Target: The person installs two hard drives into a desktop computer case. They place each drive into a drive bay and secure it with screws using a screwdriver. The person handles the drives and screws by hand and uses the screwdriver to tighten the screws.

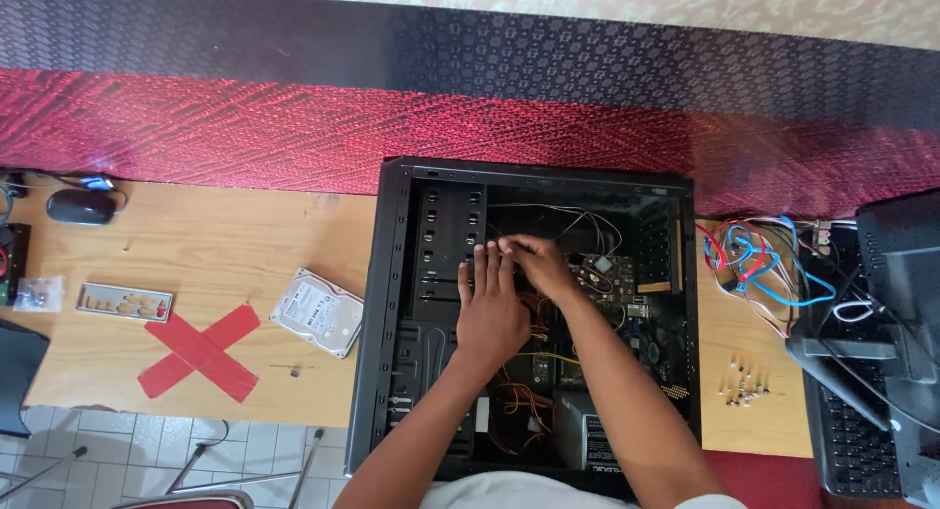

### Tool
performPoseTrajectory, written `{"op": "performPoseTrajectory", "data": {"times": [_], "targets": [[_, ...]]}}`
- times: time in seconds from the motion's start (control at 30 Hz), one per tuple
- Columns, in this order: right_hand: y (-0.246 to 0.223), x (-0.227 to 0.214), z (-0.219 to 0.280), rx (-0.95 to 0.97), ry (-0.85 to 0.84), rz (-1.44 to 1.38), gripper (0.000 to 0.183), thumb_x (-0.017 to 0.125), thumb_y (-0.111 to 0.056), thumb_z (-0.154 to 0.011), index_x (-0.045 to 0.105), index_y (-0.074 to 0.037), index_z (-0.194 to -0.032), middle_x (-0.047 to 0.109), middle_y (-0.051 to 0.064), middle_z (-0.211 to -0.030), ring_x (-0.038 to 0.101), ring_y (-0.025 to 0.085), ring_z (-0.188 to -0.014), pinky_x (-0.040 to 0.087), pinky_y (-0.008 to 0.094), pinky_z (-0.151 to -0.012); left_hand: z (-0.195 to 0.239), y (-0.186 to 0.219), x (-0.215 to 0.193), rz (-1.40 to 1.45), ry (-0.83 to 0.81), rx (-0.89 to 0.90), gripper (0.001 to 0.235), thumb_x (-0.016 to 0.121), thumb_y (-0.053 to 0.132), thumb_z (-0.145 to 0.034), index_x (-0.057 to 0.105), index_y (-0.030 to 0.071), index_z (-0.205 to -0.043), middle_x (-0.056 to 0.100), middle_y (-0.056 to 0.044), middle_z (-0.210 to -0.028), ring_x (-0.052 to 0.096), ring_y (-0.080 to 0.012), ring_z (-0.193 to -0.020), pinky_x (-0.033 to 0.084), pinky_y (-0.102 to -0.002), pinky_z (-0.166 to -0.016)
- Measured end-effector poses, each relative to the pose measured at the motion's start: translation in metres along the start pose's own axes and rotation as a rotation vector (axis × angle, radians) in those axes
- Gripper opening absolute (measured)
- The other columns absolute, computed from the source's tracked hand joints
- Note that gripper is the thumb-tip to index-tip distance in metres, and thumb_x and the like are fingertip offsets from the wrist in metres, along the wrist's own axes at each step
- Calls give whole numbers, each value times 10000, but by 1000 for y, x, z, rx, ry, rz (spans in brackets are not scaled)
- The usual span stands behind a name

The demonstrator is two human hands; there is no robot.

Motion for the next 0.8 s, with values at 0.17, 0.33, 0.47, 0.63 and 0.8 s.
{"op": "performPoseTrajectory", "data": {"times": [0.17,0.33,0.47,0.63,0.8], "targets": [[-9,-1,7,5,26,6,247,683,-255,-965,810,-139,-1142,784,105,-1112,695,257,-1118,507,426,-1027,-1,0,0,-18,-18,-21,798,511,174,-962,127,-21,-1634,130,-305,-1679,44,-468,-1587,40,-670,-1271],[9,2,2,-9,81,28,246,699,-309,-975,812,-164,-1139,787,80,-1100,695,229,-1110,519,414,-1003,-4,0,4,-34,-43,-39,858,537,195,-948,81,-23,-1641,105,-305,-1688,25,-461,-1593,26,-658,-1271],[11,2,3,15,114,55,279,695,-348,-977,804,-169,-1162,787,91,-1074,710,238,-1072,536,415,-971,-6,-1,6,-49,-66,-63,900,552,217,-932,54,-10,-1647,106,-296,-1693,22,-463,-1593,15,-650,-1271],[16,5,3,9,125,29,270,681,-334,-987,806,-170,-1160,789,98,-1068,718,238,-1048,552,399,-942,-5,0,6,-93,-54,-60,878,541,219,-939,76,15,-1656,140,-290,-1691,45,-465,-1591,35,-643,-1268],[6,1,11,72,152,9,345,592,-349,-1010,782,-132,-1201,766,146,-1142,684,310,-1149,517,450,-1012,-6,1,8,-158,-67,-78,926,566,260,-952,26,41,-1671,123,-270,-1702,37,-448,-1594,35,-641,-1261]]}}
Point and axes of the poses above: each hand's wrist, its own z-axis away from the middle knuckle, its own x-axis out of the palm, y = z × x, the point moved 6 cm from there along -z, towards the middle knuckle
